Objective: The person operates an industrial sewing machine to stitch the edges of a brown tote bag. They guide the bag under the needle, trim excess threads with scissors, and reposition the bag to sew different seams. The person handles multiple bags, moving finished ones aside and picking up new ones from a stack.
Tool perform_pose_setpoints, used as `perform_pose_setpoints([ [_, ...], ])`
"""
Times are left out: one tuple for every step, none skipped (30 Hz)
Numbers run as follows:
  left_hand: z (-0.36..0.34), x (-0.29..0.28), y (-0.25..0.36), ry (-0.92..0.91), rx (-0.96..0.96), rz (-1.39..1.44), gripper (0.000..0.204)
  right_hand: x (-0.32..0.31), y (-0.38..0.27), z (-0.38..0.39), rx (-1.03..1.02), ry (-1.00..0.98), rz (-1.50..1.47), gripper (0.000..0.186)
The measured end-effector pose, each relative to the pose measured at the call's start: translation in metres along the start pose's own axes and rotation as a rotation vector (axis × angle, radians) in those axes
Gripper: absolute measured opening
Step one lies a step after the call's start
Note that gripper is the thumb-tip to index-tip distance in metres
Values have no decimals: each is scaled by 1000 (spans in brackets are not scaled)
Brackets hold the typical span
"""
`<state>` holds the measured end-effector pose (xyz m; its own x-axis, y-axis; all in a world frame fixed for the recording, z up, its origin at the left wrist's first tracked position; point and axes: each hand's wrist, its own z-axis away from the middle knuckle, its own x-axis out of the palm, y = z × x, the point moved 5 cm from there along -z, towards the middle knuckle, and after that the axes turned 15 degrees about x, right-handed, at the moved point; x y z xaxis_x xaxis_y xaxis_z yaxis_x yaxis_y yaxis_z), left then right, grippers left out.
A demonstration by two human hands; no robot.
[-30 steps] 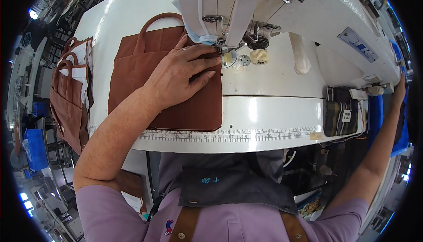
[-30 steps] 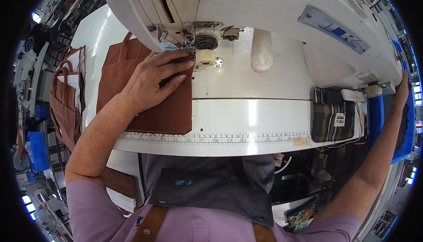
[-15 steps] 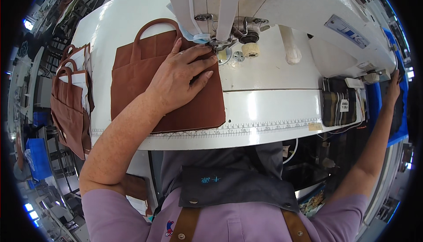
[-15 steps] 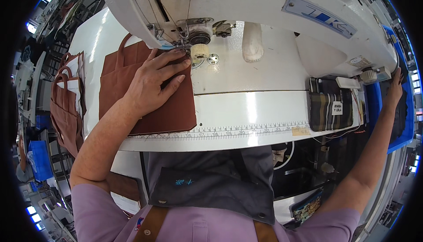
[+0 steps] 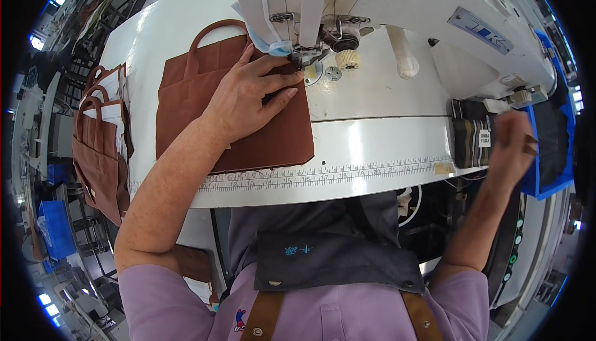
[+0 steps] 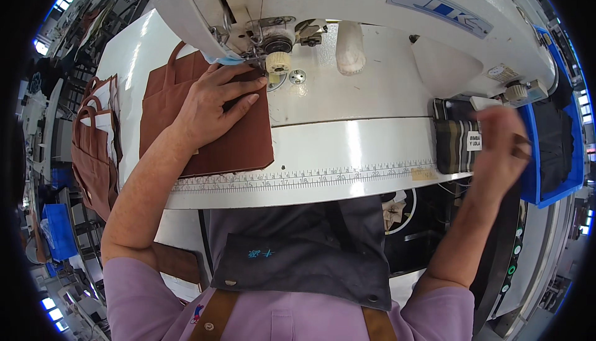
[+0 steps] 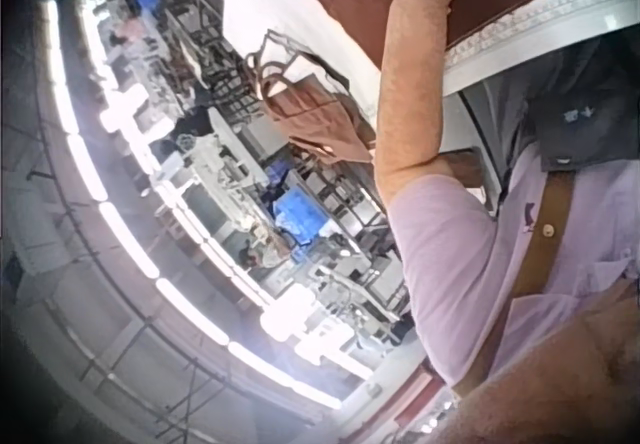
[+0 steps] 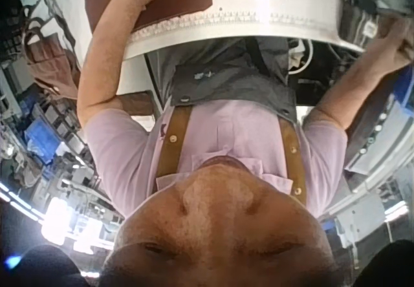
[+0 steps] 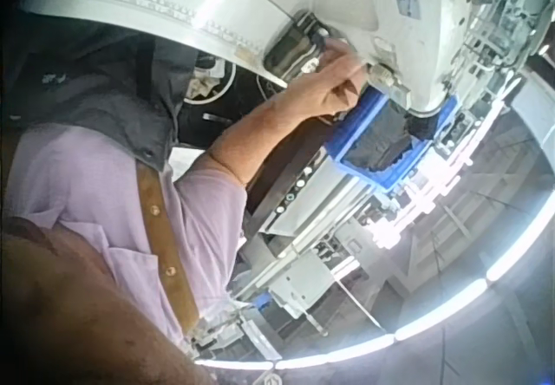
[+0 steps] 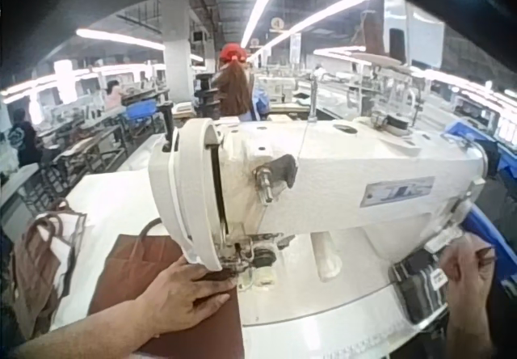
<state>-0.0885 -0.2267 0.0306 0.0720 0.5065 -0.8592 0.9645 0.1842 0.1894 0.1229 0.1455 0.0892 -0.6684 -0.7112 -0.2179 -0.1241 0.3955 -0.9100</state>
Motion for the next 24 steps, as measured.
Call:
perform_pose_setpoints([
  [-2, 1, 0, -10, 15, -10, 34, 47, -10, 13, 6, -116, 58, 25],
  [-1, -1, 0, -22, 22, -27, 37, 88, -28, 17, -46, -435, 244, 21],
  [1, -4, 1, -37, 24, -47, 40, 121, -33, 23, -60, -572, 422, 21],
  [1, -6, 5, -75, 33, -111, 48, 144, -35, 30, -77, -652, 455, 24],
  [-1, -10, 11, -110, 48, -172, 57, 163, -32, 34, -93, -726, 494, 29],
  [0, -13, 18, -147, 59, -238, 65, 177, -31, 34, -170, -742, 523, 31],
  [-1, -13, 26, -177, 61, -194, 74, 187, -28, 33, -239, -753, 554, 33],
  [-1, -13, 37, -208, 62, -151, 82, 195, -24, 31, -308, -764, 585, 36],
  [1, -12, 47, -240, 59, -111, 90, 202, -21, 25, -337, -748, 573, 37],
  [7, -7, 52, -241, -2, -33, 90, 207, -18, 19, -367, -731, 558, 39],
  [10, -8, 57, -250, -26, 15, 86, 210, -17, 15, -395, -714, 545, 41],
  [12, -11, 60, -261, -55, 58, 83, 214, -17, 12, -348, -727, 576, 35],
  [13, -13, 63, -272, -83, 102, 80, 218, -14, 10, -359, -696, 554, 33],
  [15, -15, 65, -296, -88, 97, 78, 223, -9, 9, -370, -665, 533, 30],
  [16, -16, 66, -318, -96, 92, 77, 227, -5, 9, -381, -636, 514, 28],
  [16, -16, 66, -339, -103, 88, 75, 229, 0, 11, -394, -604, 529, 26],
  [15, -16, 64, -315, -102, 87, 70, 230, 4, 12, -406, -570, 545, 24],
  [16, -16, 63, -292, -108, 85, 65, 232, 6, 14, -419, -541, 556, 23],
  [16, -15, 61, -270, -113, 83, 61, 233, 6, 15, -426, -536, 571, 22],
  [18, -14, 60, -236, -130, 103, 56, 233, 5, 17, -433, -530, 587, 22],
  [20, -13, 60, -202, -142, 124, 51, 232, 3, 18, -438, -520, 606, 23],
  [21, -13, 58, -169, -154, 146, 46, 233, 3, 19, -419, -533, 598, 20],
  [22, -13, 55, -153, -170, 178, 44, 234, 3, 19, -399, -547, 589, 17],
  [22, -13, 53, -134, -187, 210, 42, 235, 2, 20, -382, -562, 581, 16],
])
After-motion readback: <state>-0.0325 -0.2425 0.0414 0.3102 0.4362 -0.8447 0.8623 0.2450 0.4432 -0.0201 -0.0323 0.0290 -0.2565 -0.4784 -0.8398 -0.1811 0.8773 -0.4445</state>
